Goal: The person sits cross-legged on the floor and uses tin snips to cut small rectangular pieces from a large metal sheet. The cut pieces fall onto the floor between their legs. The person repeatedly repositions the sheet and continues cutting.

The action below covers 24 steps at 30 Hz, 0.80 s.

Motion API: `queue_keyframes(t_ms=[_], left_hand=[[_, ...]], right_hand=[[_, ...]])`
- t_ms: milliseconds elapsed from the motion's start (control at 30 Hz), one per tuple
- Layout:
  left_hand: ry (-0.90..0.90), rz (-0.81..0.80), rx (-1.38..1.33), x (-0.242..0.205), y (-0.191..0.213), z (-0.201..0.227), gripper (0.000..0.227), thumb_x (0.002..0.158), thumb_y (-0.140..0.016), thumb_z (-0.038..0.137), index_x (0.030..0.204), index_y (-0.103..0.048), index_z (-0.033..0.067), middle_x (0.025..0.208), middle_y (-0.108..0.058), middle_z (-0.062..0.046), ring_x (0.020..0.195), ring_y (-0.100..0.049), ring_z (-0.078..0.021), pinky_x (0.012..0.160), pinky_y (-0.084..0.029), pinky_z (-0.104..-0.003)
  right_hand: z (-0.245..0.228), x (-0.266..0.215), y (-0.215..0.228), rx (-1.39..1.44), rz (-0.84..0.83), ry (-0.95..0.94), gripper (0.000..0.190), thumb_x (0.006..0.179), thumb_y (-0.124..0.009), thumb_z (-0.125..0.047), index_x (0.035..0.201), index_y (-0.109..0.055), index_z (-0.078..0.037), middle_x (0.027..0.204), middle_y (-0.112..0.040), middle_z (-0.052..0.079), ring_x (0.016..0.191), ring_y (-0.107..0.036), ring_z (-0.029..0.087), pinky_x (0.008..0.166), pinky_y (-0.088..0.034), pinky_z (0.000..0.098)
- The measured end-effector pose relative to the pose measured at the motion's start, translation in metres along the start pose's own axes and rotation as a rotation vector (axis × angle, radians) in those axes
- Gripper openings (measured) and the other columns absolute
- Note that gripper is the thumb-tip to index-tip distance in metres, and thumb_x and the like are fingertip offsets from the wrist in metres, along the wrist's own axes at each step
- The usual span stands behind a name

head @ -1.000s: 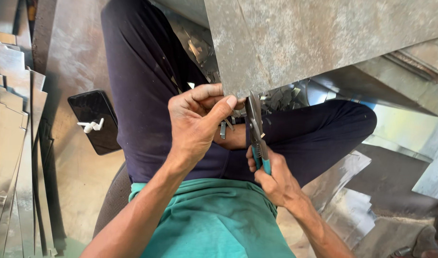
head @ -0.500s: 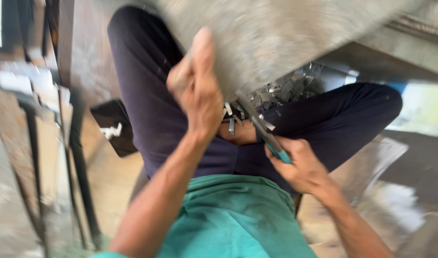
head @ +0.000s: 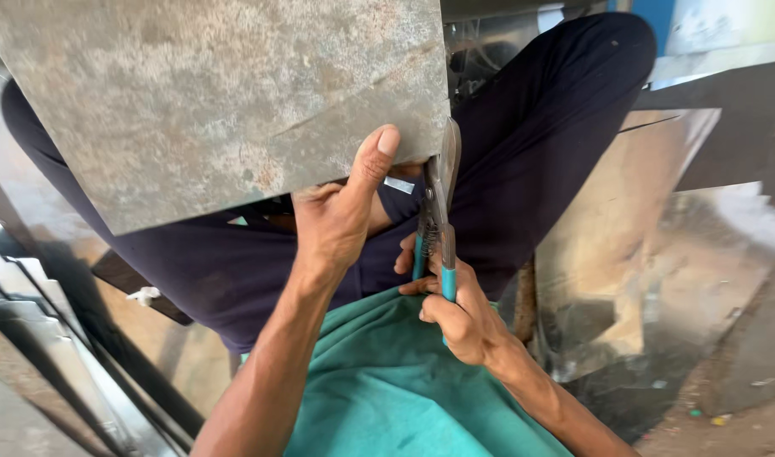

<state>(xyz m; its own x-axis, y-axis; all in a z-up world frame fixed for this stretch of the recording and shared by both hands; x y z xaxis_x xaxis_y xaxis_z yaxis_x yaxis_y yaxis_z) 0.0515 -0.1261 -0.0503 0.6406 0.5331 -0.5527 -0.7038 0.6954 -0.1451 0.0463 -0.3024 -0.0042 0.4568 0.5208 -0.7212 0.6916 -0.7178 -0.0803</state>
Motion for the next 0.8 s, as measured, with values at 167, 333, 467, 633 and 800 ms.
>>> queue_keyframes(t_ms=[167, 333, 467, 633, 800], left_hand=[[-0.055, -0.019, -0.111, -0.004, 0.005, -0.014, 0.027, 0.092, -0.081, 0.021, 0.110, -0.079, -0.0003, 0.100, -0.076, -0.001, 0.091, -0.067, -0.0076, 0.081, -0.054, -0.020], [-0.135, -0.035, -0.154, 0.003, 0.006, -0.015, 0.025, 0.094, -0.081, 0.018, 0.111, -0.077, -0.0008, 0.105, -0.075, -0.002, 0.097, -0.068, -0.0087, 0.088, -0.055, -0.023], [-0.099, -0.002, -0.148, -0.003, 0.001, 0.012, 0.024, 0.093, -0.082, 0.015, 0.108, -0.077, -0.0031, 0.101, -0.073, -0.003, 0.091, -0.065, -0.0091, 0.080, -0.053, -0.023], [-0.268, 0.296, -0.518, -0.008, 0.006, 0.040, 0.023, 0.083, -0.085, 0.015, 0.094, -0.074, -0.0020, 0.084, -0.072, -0.010, 0.068, -0.069, -0.0178, 0.053, -0.053, -0.030], [-0.362, 0.341, -0.113, -0.023, -0.022, 0.017, 0.026, 0.088, -0.086, 0.012, 0.100, -0.066, -0.0011, 0.090, -0.065, -0.004, 0.075, -0.059, -0.0120, 0.066, -0.053, -0.029]], right_hand=[[-0.011, 0.002, 0.003, -0.042, 0.028, -0.006, 0.066, 0.062, -0.050, -0.010, 0.127, -0.052, -0.002, 0.109, -0.057, 0.012, 0.103, -0.058, 0.022, 0.088, -0.057, 0.0377], [-0.001, 0.013, 0.011, -0.192, 0.109, -0.011, 0.038, 0.062, -0.051, -0.010, 0.098, -0.060, -0.001, 0.077, -0.058, 0.007, 0.064, -0.049, 0.021, 0.058, -0.043, 0.0369], [-0.003, 0.021, 0.008, -0.282, 0.210, 0.079, 0.020, 0.071, -0.056, -0.014, 0.085, -0.063, -0.001, 0.063, -0.061, 0.007, 0.054, -0.057, 0.020, 0.053, -0.047, 0.0356], [-0.031, 0.012, 0.044, -0.893, 0.369, 0.254, 0.032, 0.071, -0.059, -0.013, 0.099, -0.064, 0.002, 0.068, -0.061, 0.016, 0.058, -0.060, 0.027, 0.058, -0.049, 0.0386], [-0.004, -0.006, 0.061, -0.639, 0.181, 0.210, 0.018, 0.070, -0.060, -0.012, 0.084, -0.066, -0.002, 0.061, -0.064, 0.011, 0.055, -0.064, 0.020, 0.056, -0.051, 0.0358]])
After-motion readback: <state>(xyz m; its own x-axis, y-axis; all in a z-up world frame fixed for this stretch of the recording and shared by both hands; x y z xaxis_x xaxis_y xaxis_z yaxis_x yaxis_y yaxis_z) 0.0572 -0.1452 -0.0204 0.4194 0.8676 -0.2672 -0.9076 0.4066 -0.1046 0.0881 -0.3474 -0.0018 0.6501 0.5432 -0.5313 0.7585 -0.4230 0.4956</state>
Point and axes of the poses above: each hand's wrist, its own x-axis towards the middle knuckle, its own y-axis out of the back of the hand, z = x × y, the point moved 5 cm from there along x, towards the middle knuckle
